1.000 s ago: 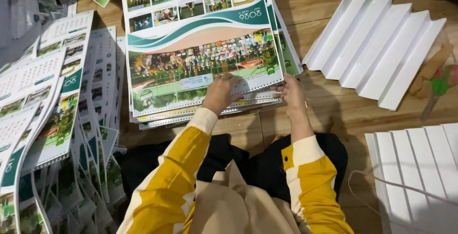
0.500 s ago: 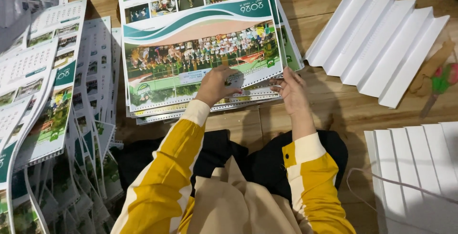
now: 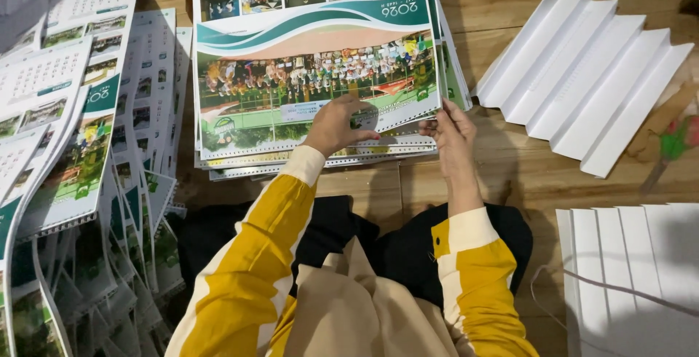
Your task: Inspecting and aligning the pages of spiral-bound calendars to ensure they are correctly ordered and seated on the binding.
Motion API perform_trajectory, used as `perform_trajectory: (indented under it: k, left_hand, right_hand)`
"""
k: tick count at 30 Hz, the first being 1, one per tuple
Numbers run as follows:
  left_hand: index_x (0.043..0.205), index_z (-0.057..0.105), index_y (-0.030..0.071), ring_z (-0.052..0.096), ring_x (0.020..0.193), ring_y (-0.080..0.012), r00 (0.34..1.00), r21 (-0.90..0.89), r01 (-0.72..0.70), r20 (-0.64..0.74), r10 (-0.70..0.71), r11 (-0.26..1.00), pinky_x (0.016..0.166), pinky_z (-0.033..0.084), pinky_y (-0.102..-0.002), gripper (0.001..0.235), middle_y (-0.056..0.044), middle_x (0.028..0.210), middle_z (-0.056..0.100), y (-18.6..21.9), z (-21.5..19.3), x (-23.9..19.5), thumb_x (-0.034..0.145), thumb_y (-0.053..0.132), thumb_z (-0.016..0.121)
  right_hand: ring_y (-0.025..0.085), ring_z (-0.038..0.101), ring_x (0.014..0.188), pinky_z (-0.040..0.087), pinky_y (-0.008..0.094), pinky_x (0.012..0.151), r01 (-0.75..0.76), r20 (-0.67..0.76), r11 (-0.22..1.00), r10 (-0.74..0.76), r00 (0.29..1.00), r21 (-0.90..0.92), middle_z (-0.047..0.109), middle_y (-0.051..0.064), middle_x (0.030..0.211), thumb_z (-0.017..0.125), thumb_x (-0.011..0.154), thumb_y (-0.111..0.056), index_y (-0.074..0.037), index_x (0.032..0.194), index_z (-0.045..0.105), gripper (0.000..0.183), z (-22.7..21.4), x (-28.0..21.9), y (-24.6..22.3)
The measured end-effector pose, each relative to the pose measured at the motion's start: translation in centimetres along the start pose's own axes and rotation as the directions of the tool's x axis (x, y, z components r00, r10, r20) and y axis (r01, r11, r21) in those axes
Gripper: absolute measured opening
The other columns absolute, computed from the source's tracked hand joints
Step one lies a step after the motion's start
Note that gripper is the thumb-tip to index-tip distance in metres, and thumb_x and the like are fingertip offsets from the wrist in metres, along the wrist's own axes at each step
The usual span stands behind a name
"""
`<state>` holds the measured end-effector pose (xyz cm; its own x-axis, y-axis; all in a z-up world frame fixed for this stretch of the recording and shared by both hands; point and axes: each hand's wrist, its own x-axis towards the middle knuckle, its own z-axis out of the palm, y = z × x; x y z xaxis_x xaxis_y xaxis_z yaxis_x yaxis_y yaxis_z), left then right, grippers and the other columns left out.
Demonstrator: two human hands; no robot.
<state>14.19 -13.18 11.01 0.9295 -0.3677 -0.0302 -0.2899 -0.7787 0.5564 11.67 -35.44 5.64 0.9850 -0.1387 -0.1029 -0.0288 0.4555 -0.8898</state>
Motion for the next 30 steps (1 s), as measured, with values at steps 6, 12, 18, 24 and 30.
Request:
perform_trajectory:
  k: [6, 12, 18, 24, 30]
  left_hand:
    - [0.111, 0.055, 0.005, 0.06, 0.091, -0.0379, 0.997, 0.279, 0.062, -0.057, -0.048, 0.958, 0.067, 0.055, -0.043, 0.079, -0.019, 0.105, 0.056, 4.0, 1.3, 0.0, 0.071, 0.073, 0.048]
    - [0.113, 0.049, 0.004, 0.063, 0.067, -0.0373, 0.979, 0.539, 0.059, -0.197, 0.058, 0.84, 0.052, 0.054, -0.041, 0.07, -0.02, 0.094, 0.055, 1.9, 7.3, 1.9, 0.074, 0.062, 0.051]
    - [0.107, 0.055, 0.007, 0.063, 0.068, -0.0356, 0.84, 0.118, 0.066, -0.542, 0.008, 0.991, 0.062, 0.05, -0.041, 0.025, -0.019, 0.085, 0.061, -1.2, 4.1, 0.9, 0.089, 0.019, 0.041]
    - [0.074, 0.048, 0.001, 0.038, 0.06, -0.0152, 0.201, -0.27, -0.057, -0.946, -0.254, 0.961, 0.069, 0.038, -0.028, 0.033, -0.012, 0.065, 0.045, -5.1, -1.9, -1.1, 0.097, 0.023, 0.038]
    - [0.093, 0.052, -0.004, 0.054, 0.066, -0.0347, 0.203, -0.018, -0.115, -0.979, 0.006, 0.993, 0.069, 0.046, -0.036, 0.021, -0.019, 0.077, 0.057, -6.4, -1.0, 1.2, 0.095, 0.015, 0.042]
  right_hand:
    - [0.012, 0.059, 0.052, 0.049, 0.018, 0.04, -0.098, -0.244, 0.916, 0.0, 0.97, -0.388, 0.056, 0.004, 0.071, 0.056, 0.08, -0.007, -0.008, 0.093, 0.058, 0.013, 0.6, 0.1, 0.7]
    - [0.012, 0.062, 0.055, 0.05, 0.024, 0.042, -0.128, -0.266, 0.793, -0.044, 0.963, -0.596, 0.056, 0.013, 0.084, 0.068, 0.08, -0.023, -0.002, 0.101, 0.05, 0.036, -1.3, 1.4, 3.2]
    - [0.015, 0.063, 0.062, 0.049, 0.029, 0.06, -0.124, -0.235, 0.726, -0.053, 0.971, -0.677, 0.06, 0.003, 0.064, 0.056, 0.089, -0.031, -0.011, 0.095, 0.062, 0.022, 1.0, -0.4, 0.2]
    - [0.017, 0.063, 0.062, 0.043, 0.033, 0.07, -0.166, -0.247, 0.628, -0.044, 0.968, -0.76, 0.059, -0.002, 0.052, 0.046, 0.089, -0.037, -0.019, 0.089, 0.062, 0.024, 1.5, -0.8, -0.4]
    - [0.019, 0.061, 0.067, 0.043, 0.034, 0.073, -0.122, -0.266, 0.656, -0.124, 0.956, -0.745, 0.06, 0.0, 0.058, 0.047, 0.09, -0.031, -0.017, 0.084, 0.062, 0.021, 1.5, -0.9, -0.7]
